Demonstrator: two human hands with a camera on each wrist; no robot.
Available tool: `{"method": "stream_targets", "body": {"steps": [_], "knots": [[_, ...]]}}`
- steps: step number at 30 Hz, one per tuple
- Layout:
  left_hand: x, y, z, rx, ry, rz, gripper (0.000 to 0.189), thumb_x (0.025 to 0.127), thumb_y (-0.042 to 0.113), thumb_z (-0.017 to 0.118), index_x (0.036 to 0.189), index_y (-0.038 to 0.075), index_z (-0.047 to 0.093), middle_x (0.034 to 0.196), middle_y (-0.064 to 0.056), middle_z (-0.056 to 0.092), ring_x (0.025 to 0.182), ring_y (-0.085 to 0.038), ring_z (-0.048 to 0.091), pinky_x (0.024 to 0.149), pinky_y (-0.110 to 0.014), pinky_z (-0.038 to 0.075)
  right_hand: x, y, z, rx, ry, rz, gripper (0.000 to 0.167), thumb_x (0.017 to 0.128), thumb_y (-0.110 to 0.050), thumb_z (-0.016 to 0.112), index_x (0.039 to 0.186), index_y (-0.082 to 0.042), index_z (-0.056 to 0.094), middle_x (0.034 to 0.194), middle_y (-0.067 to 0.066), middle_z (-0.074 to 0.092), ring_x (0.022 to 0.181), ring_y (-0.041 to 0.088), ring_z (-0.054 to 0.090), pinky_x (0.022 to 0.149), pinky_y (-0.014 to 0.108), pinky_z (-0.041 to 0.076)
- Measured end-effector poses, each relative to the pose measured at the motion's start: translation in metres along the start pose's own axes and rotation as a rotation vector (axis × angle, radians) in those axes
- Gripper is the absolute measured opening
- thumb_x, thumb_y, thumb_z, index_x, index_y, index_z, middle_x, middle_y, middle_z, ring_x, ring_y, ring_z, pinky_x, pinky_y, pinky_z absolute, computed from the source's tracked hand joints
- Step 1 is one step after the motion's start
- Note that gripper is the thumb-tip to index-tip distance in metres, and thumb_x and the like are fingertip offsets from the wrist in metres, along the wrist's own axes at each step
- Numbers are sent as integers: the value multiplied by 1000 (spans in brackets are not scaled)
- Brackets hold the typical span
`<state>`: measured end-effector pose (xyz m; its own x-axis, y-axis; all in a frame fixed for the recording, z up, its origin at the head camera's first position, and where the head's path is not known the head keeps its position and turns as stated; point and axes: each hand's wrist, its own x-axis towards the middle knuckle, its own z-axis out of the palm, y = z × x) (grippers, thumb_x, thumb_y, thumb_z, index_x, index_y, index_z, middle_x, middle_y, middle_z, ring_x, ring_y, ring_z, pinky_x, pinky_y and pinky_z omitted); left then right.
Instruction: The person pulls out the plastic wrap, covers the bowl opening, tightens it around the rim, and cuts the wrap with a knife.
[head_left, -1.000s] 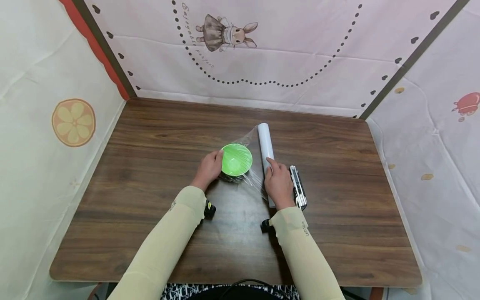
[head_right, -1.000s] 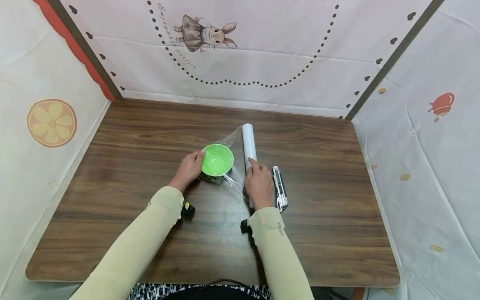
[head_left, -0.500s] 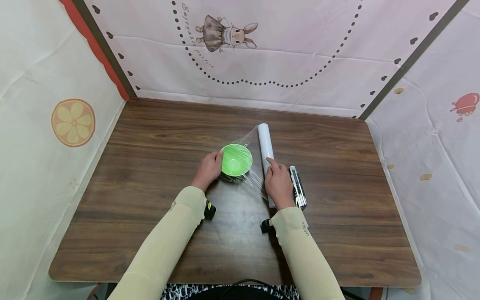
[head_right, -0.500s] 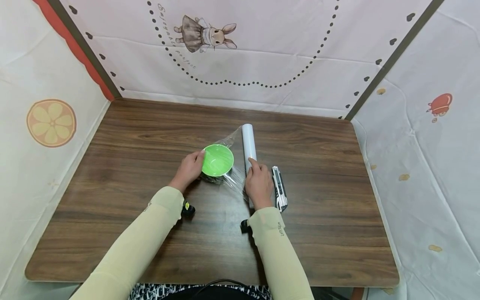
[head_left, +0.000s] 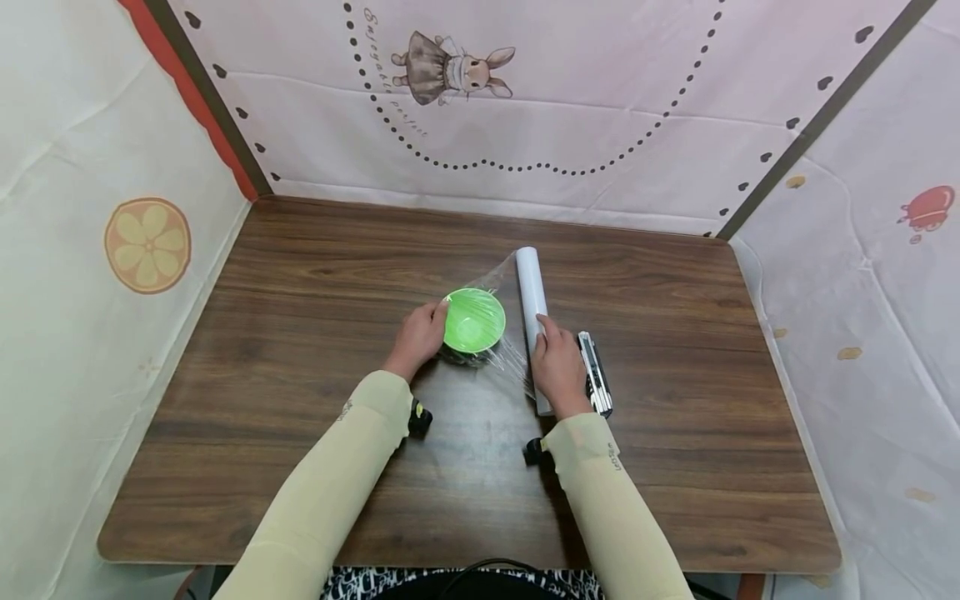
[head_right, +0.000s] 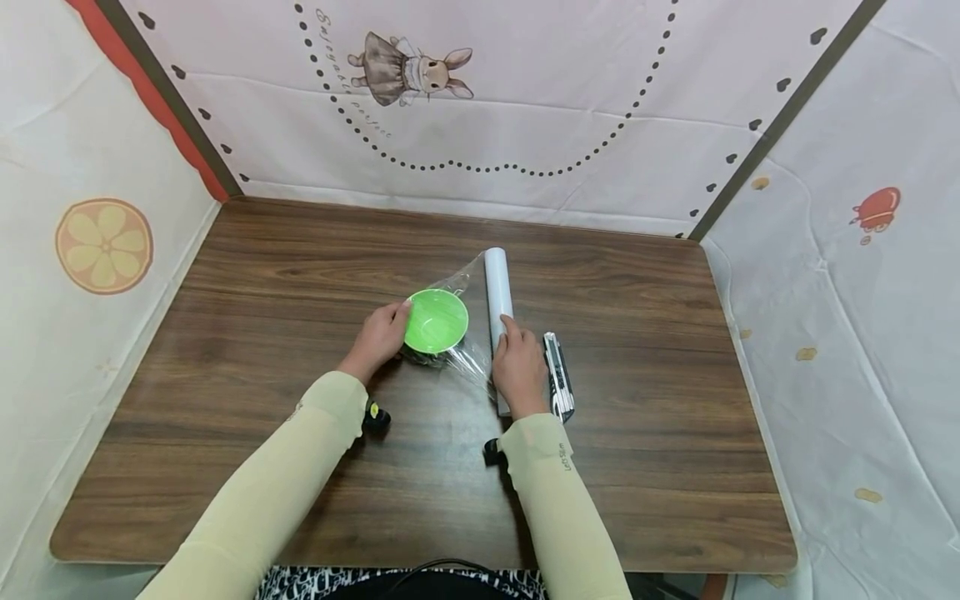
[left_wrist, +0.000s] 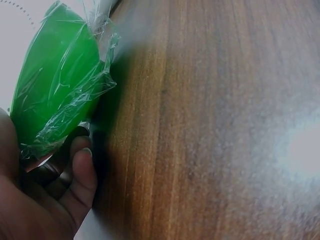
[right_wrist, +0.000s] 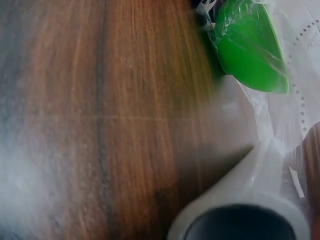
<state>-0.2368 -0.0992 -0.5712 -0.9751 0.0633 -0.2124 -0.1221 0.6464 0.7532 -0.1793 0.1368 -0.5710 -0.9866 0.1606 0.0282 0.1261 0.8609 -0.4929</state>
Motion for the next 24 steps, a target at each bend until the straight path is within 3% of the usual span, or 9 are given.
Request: {"method": "stream_targets", "body": {"steps": [5,9,14,19,24], "knots": [[1,-2,-1,-16,-34,-14,59,103,52,25,134,11,55,130,-13,58,122,-32,52,103,-51,41,-1,7,-5,31,-11,-15,38,104,-27,39,140,-23,48,127,18,59,108,37,60,82,52,52],[2,-2,-1,-21,-56,-23,62,102,54,25,140,12,50,140,-13,53,131,-34,47,108,-52,38,-1,18,-15,53,28,-11,36,102,-25,42,136,-19,53,128,17,59,114,37,57,90,54,48],[2,-2,-2,-10,-62,-20,63,102,54,24,142,12,48,144,-13,50,135,-34,43,110,-52,36,-3,38,-34,46,64,75,35,98,-26,51,131,-18,58,122,15,60,110,37,58,88,55,48],[4,-3,-3,-5,-67,-16,64,102,55,23,141,11,49,142,-14,51,131,-33,46,109,-51,37,-8,61,-55,0,-58,196,47,94,-40,54,136,-17,52,114,13,60,101,33,59,79,53,48],[5,-6,-2,-10,-73,-7,66,101,58,24,141,12,49,141,-13,51,128,-32,48,107,-51,38,-14,73,-68,-31,-195,253,64,89,-53,57,140,-15,47,114,14,63,99,32,60,75,49,48]]}}
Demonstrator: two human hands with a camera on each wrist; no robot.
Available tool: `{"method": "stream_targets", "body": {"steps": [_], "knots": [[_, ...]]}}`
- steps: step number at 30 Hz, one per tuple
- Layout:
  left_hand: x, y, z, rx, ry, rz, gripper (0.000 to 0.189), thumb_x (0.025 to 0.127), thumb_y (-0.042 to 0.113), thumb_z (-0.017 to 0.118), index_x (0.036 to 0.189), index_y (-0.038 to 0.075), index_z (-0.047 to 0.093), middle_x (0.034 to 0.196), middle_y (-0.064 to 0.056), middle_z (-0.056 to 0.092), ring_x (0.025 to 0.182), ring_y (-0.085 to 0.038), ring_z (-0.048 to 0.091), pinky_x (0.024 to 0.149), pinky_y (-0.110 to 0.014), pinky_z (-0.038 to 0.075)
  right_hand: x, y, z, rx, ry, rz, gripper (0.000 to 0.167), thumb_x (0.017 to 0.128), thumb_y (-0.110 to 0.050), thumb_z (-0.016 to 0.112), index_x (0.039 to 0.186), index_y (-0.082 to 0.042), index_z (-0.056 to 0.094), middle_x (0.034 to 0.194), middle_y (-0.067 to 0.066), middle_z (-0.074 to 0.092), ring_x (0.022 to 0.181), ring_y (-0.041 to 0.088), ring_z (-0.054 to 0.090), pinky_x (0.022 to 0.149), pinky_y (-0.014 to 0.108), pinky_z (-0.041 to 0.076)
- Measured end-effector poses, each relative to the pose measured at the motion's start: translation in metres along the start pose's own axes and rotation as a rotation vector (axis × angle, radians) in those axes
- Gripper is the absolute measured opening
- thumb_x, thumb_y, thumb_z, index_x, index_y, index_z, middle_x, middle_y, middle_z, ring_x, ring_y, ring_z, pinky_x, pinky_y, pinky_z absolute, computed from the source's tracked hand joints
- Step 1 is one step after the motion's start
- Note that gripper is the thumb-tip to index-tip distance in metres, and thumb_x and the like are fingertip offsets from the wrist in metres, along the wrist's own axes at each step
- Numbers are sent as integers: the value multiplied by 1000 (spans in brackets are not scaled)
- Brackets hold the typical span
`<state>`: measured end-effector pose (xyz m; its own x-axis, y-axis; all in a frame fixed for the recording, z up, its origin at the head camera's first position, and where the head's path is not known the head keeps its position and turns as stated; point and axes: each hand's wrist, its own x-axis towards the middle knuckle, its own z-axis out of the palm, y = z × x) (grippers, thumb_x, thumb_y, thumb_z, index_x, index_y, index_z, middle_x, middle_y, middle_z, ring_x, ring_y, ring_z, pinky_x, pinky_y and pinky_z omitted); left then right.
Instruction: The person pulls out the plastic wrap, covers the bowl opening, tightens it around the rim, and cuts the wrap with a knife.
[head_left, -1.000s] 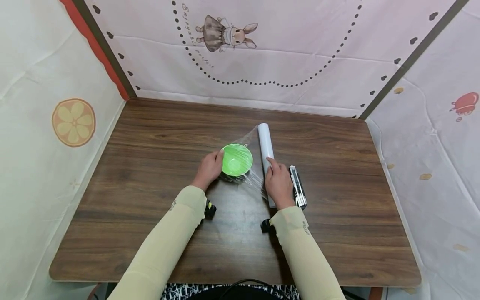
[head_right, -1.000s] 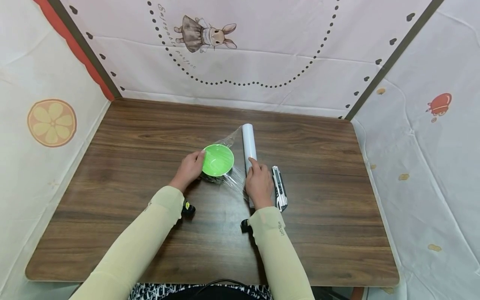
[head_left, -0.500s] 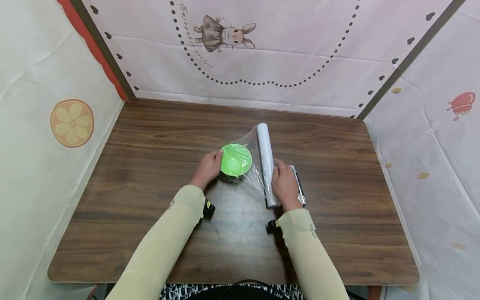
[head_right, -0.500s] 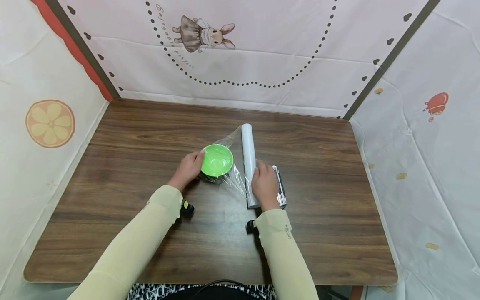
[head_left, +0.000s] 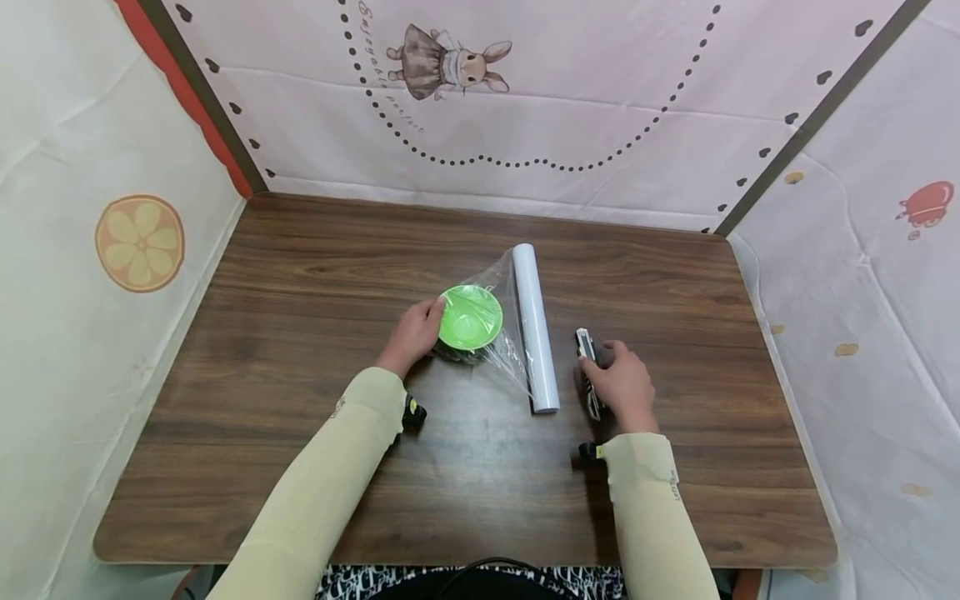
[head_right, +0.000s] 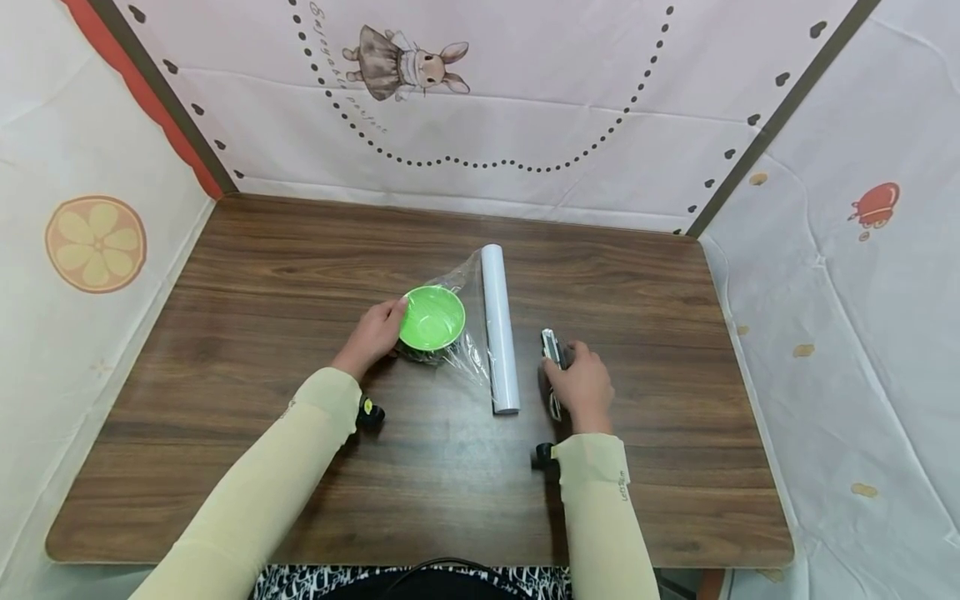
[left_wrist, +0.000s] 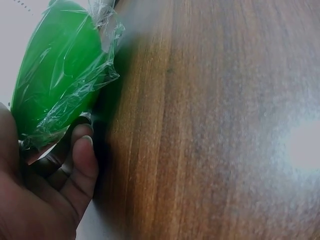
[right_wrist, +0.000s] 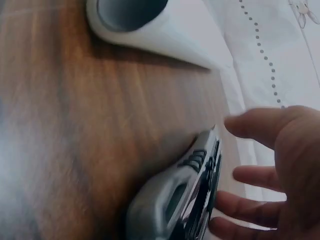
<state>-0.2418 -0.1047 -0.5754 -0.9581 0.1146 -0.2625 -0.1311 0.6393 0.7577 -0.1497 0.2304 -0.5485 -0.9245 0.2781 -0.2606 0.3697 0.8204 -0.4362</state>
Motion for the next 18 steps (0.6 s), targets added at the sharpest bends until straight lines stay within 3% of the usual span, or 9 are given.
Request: {"method": "stream_targets", "body": {"steps": [4,10,18], "knots": [[0,0,0,-10,-3,-4,66,101,59,24,142,13,48,141,-13,52,123,-32,50,105,-51,40,-3,4,4,-36,-5,22,67,85,-55,61,137,-15,49,111,11,67,94,30,62,71,46,49],[-2,0,-2,-20,-3,-8,66,100,60,24,142,15,47,136,-12,54,110,-32,55,99,-49,43,-5,3,13,-54,34,5,60,83,-46,64,133,-15,53,102,11,66,87,29,61,66,46,48],[-5,0,0,-27,4,-3,66,101,58,25,143,12,47,137,-13,54,114,-31,53,101,-50,42,-9,3,19,-35,56,11,59,81,-40,62,132,-12,57,104,13,64,86,30,59,65,44,47]]}}
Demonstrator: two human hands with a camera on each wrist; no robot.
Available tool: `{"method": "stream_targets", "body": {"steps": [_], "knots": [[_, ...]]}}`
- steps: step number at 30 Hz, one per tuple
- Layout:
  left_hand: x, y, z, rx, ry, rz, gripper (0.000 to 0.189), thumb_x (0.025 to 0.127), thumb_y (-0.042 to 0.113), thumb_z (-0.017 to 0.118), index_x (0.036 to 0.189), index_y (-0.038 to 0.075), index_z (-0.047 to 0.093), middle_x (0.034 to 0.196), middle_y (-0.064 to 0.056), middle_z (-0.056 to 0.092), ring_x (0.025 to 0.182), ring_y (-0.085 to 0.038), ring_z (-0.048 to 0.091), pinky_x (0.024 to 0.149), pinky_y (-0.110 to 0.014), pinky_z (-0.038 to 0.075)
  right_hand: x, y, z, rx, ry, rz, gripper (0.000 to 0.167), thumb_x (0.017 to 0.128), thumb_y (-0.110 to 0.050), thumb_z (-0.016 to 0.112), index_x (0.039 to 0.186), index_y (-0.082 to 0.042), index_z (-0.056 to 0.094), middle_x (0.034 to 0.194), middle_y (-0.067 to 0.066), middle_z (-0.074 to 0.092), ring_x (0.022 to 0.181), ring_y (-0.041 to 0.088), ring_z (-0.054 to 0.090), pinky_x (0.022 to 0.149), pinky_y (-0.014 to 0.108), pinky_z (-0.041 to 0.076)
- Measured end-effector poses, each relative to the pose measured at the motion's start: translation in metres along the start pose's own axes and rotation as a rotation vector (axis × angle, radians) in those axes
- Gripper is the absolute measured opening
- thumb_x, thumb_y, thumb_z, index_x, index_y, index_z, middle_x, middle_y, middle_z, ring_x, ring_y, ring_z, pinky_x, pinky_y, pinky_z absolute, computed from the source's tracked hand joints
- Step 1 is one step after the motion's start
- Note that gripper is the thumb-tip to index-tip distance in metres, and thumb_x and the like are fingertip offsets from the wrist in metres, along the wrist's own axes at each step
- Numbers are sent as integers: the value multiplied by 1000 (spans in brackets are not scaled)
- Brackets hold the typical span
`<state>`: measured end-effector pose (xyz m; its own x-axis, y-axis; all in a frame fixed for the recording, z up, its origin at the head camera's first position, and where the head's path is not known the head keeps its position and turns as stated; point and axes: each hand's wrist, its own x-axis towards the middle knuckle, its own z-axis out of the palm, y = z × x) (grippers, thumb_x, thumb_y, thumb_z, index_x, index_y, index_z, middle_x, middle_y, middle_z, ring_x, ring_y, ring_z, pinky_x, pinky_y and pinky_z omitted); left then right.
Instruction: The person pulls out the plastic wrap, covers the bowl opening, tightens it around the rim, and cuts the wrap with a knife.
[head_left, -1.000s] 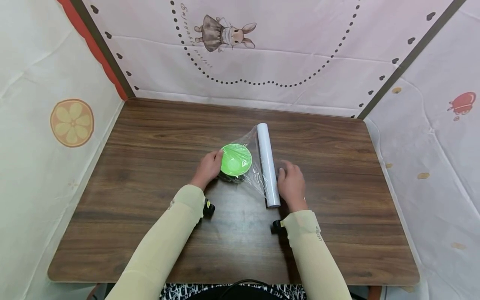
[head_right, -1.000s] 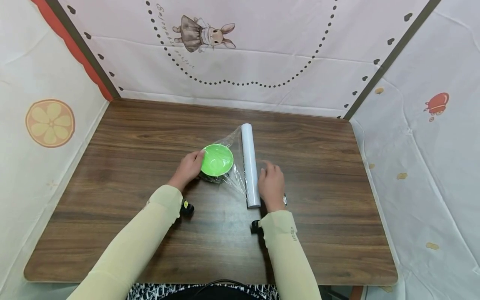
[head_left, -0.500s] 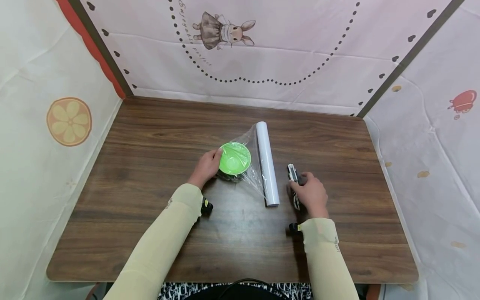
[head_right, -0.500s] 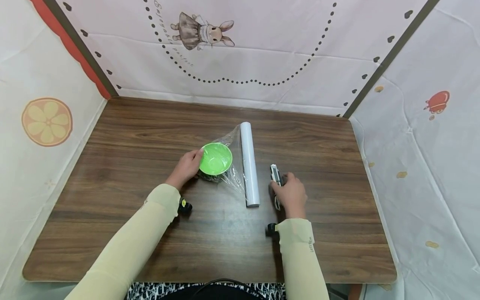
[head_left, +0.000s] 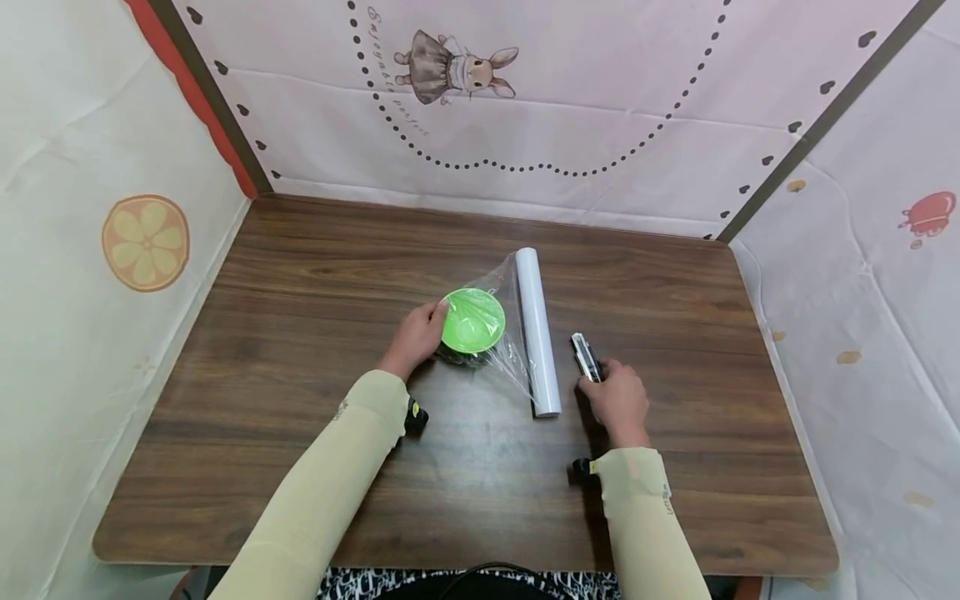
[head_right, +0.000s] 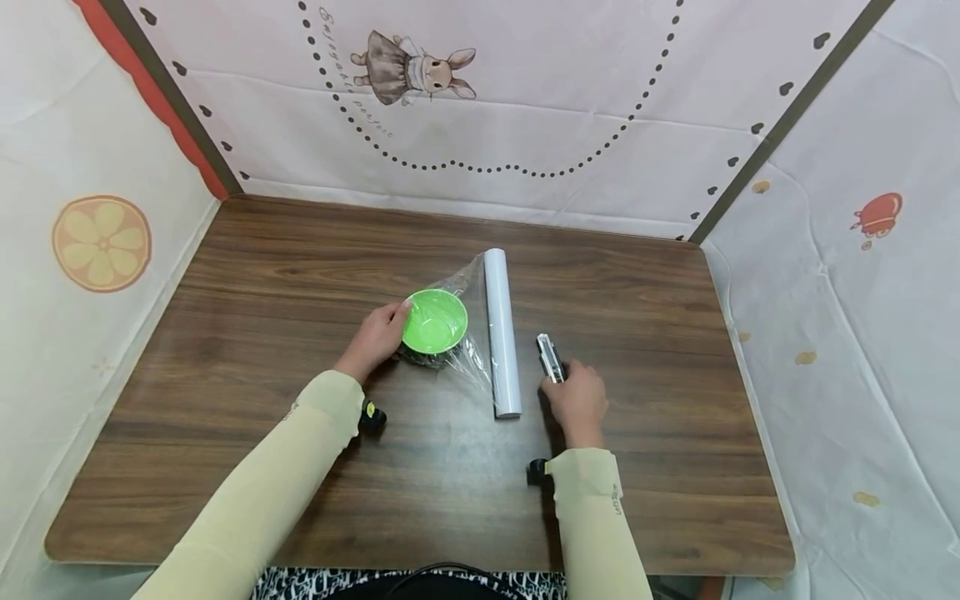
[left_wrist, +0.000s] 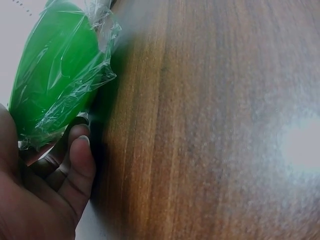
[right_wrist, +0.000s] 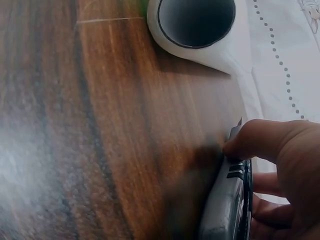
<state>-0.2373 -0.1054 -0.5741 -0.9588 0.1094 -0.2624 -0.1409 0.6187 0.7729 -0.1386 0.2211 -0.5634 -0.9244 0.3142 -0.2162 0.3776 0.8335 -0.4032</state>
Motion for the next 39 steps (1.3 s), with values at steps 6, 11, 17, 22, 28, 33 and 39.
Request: {"method": "stream_targets", "body": {"steps": [6,11,17,22,28,33,39], "knots": [[-2,0,0,11,4,15,62,102,54,27,139,11,50,138,-15,54,122,-33,51,105,-51,40,-3,2,1,7,30,-11,53,81,-37,62,127,-11,62,99,15,62,80,29,57,60,40,44],[-2,0,0,18,14,11,62,102,55,26,135,11,53,131,-14,57,114,-32,54,101,-50,43,-2,2,-1,73,62,-9,53,81,-35,62,127,-9,60,104,15,62,84,31,58,67,41,46],[3,3,-1,7,25,11,63,102,55,25,135,10,53,128,-14,58,111,-32,55,99,-49,43,2,-1,-8,199,94,3,50,81,-35,63,123,-8,58,104,14,62,88,31,58,75,44,48],[6,5,-2,11,15,11,65,102,57,24,140,11,50,136,-14,54,120,-31,52,104,-50,41,4,-3,-11,430,92,66,47,81,-29,65,123,-9,52,106,12,61,84,26,62,70,34,50],[7,8,-4,14,21,21,64,102,55,25,140,10,49,139,-14,53,126,-32,50,106,-51,40,7,-8,-12,814,47,104,47,81,-9,66,122,-6,43,95,15,64,53,20,64,53,31,53],[4,9,-4,23,29,21,64,102,55,24,137,9,51,132,-15,55,118,-32,52,102,-51,41,5,-9,-12,1022,-11,102,43,89,-8,66,128,-5,49,97,17,68,60,15,64,57,28,56],[-5,6,-1,40,24,10,61,103,53,24,135,9,53,131,-15,57,116,-31,53,102,-50,42,-7,-10,-9,1185,-67,86,38,98,-12,55,134,-8,43,93,14,59,64,16,62,65,34,59]]}}
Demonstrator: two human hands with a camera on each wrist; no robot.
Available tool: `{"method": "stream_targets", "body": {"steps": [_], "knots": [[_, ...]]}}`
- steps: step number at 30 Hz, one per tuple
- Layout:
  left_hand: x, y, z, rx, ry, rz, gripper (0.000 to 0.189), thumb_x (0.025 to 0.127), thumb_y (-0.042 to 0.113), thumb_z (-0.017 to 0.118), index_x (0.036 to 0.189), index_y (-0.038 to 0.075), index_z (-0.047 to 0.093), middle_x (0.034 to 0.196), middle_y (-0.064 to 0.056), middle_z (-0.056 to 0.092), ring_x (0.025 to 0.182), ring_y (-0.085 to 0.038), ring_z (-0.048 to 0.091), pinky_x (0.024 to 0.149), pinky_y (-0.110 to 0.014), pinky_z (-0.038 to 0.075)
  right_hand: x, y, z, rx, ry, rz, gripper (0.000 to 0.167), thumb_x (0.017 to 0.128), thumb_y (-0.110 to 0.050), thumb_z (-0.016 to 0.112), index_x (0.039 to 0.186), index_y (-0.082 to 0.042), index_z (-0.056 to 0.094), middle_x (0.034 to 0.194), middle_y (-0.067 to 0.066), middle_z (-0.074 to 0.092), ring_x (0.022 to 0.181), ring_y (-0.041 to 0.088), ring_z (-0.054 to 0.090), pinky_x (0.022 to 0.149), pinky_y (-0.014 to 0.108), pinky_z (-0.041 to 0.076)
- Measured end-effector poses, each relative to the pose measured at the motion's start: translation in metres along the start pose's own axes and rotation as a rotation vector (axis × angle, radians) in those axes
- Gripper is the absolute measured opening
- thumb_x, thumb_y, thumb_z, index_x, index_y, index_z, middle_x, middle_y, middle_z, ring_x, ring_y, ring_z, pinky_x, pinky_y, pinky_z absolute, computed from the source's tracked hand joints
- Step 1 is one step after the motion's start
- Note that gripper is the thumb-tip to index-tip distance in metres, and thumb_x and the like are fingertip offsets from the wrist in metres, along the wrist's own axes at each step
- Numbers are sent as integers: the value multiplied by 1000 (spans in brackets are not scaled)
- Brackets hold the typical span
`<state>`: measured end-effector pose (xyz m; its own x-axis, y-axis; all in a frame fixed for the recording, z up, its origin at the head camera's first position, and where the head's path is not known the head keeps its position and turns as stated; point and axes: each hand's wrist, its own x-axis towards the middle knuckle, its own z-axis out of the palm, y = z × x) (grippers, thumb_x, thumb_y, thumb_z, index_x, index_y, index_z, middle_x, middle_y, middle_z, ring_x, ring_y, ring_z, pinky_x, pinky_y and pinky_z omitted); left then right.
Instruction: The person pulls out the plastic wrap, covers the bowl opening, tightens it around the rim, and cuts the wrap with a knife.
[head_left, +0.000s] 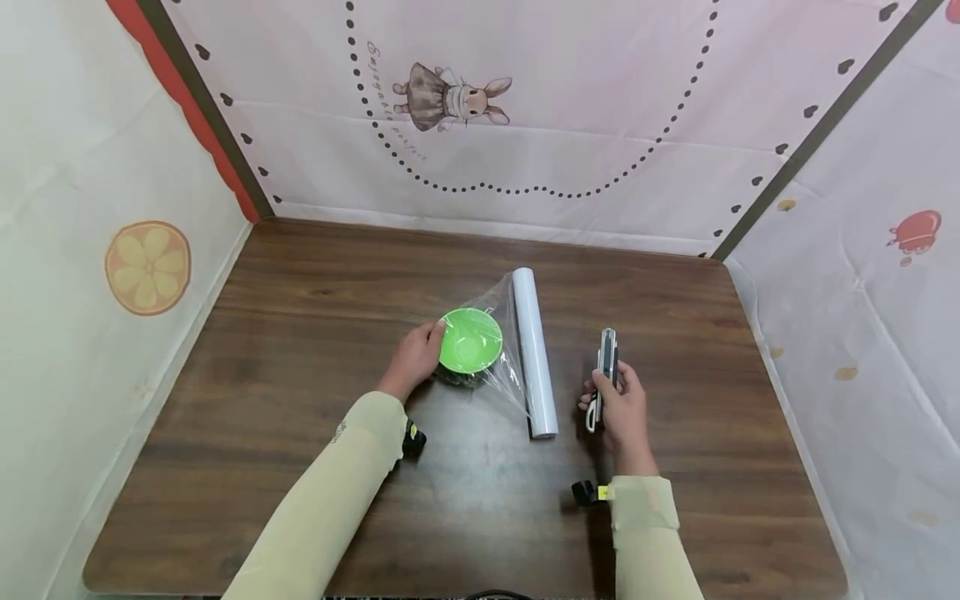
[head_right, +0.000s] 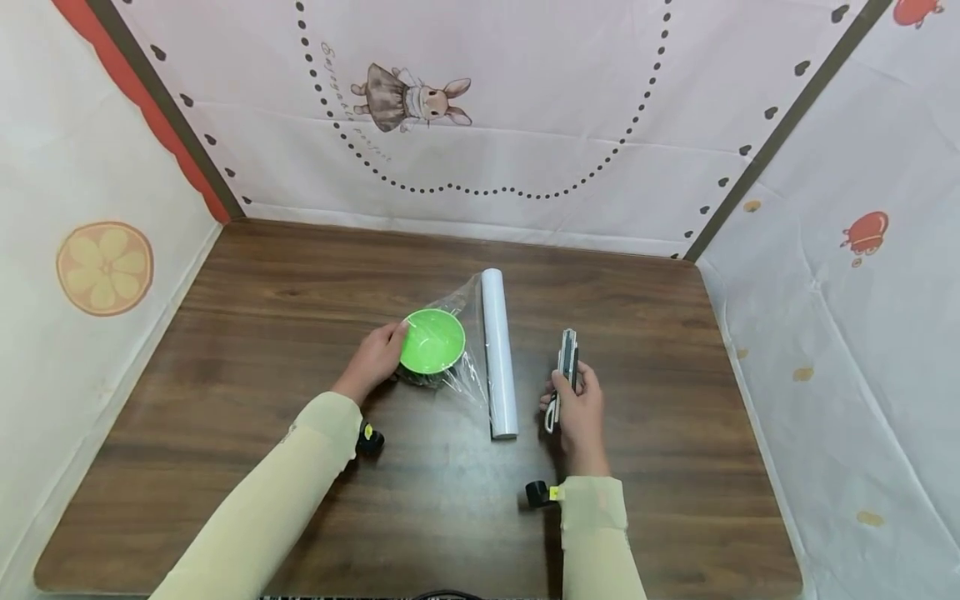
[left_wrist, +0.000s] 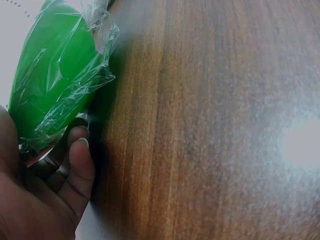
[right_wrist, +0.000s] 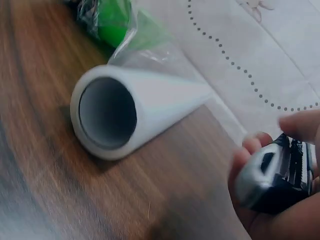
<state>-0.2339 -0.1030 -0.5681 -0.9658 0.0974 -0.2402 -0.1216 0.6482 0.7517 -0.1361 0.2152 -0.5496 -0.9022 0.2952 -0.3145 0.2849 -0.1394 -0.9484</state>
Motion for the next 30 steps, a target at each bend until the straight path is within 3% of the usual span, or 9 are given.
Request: {"method": "stream_targets", "body": {"steps": [5,9,15,30], "knots": [[-3,-5,5,-20,2,-1,61,103,52,25,134,9,54,127,-15,59,112,-31,54,100,-49,43,-12,-2,-1,153,-74,5,44,98,-2,35,143,-5,34,93,12,54,67,19,62,70,42,60],[-3,-5,5,-36,-7,2,61,103,52,26,136,8,53,129,-15,58,114,-31,54,101,-50,42,-14,-5,0,204,-104,-6,48,97,-1,30,144,-6,34,99,12,56,68,19,61,67,39,59],[-2,-2,2,-41,-7,1,62,103,52,25,137,9,52,129,-14,58,113,-30,53,100,-49,43,-14,-8,6,186,-116,-39,46,99,-3,31,145,-5,34,102,14,58,67,17,59,59,31,56],[-1,-3,1,-47,-23,-8,63,103,53,25,141,8,48,136,-15,55,119,-30,52,104,-50,41,-19,-9,12,146,-127,-61,40,102,-7,33,142,-3,36,96,12,58,63,14,58,54,29,55]]}}
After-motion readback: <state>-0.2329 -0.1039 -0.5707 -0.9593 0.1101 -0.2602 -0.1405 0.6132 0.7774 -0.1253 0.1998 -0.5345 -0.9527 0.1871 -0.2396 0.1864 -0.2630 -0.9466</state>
